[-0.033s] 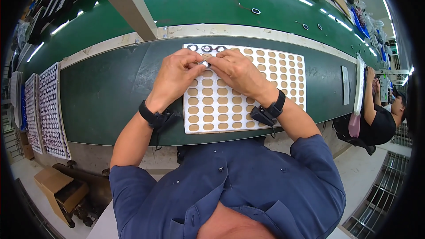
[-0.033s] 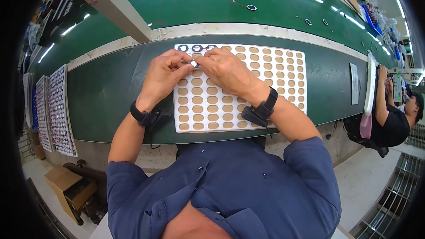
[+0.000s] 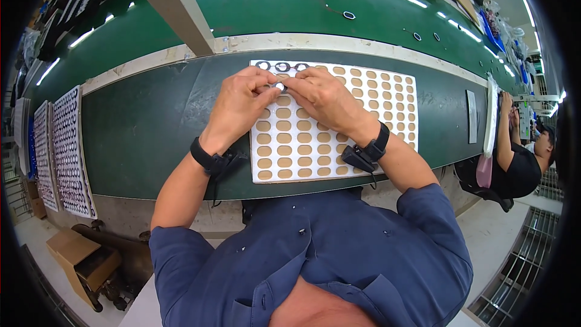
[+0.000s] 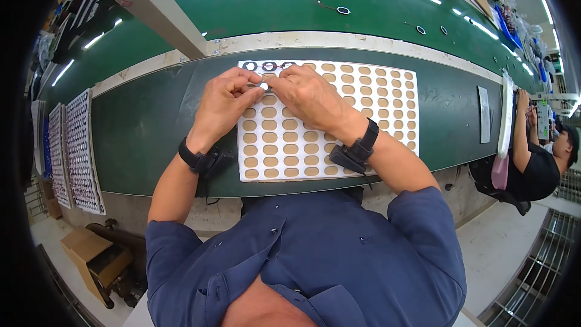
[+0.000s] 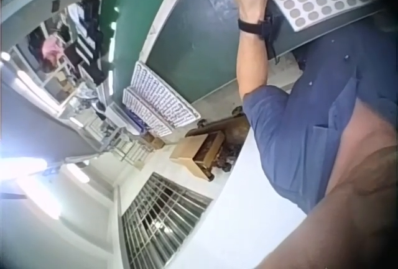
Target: The person picks up small black rings from the table and presses them onto the adhesive circles on a sheet, one at a time. After filling the sheet, they set it aside and continue the process with a new adhesive sheet.
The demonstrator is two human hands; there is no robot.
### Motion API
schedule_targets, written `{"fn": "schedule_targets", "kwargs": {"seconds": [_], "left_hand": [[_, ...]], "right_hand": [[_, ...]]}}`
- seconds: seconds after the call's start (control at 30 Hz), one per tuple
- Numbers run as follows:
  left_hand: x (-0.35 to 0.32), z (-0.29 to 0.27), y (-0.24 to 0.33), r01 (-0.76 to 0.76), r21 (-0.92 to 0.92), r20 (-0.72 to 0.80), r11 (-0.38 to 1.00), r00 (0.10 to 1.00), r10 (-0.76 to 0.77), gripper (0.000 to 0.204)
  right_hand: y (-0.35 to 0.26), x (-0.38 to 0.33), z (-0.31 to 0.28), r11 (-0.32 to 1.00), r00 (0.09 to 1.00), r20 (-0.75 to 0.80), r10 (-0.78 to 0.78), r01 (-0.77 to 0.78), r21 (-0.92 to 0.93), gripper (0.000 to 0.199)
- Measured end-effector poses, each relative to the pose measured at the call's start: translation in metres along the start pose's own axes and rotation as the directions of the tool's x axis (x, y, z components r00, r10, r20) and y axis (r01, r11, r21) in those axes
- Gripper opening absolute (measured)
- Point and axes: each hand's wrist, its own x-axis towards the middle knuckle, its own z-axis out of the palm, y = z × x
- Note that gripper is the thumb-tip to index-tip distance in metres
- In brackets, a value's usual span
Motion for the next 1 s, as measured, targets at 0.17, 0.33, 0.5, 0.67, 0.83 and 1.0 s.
{"fn": "schedule_targets", "kwargs": {"seconds": [0.17,0.33,0.5,0.67,0.83,1.0], "left_hand": [[0.001,0.003,-0.01,-0.038,0.038,-0.01,0.999,0.999,0.038,0.014],[0.004,0.001,-0.02,-0.341,0.273,-0.074,0.9,0.925,0.373,0.013],[0.004,0.004,-0.023,-0.373,0.305,-0.077,0.876,0.907,0.413,0.011],[0.006,0.007,-0.027,-0.372,0.283,-0.129,0.884,0.899,0.419,0.012],[0.007,0.006,-0.027,-0.294,0.202,-0.144,0.934,0.935,0.326,0.012],[0.006,0.006,-0.028,-0.261,0.21,-0.147,0.942,0.944,0.295,0.014]], "right_hand": [[0.004,0.002,0.005,0.998,1.0,0.017,0.022,-0.021,-0.051,0.029],[0.001,0.006,0.003,1.0,1.0,0.007,0.011,-0.011,0.003,0.025],[-0.001,0.009,0.004,1.0,1.0,0.003,0.009,-0.009,-0.017,0.024],[0.001,0.012,0.01,0.997,1.0,-0.027,-0.014,0.012,-0.074,0.021],[0.015,0.011,0.017,0.983,0.995,-0.081,-0.057,0.042,-0.176,0.016],[0.015,0.013,0.016,0.963,0.989,-0.072,-0.13,0.109,-0.246,0.017]]}}
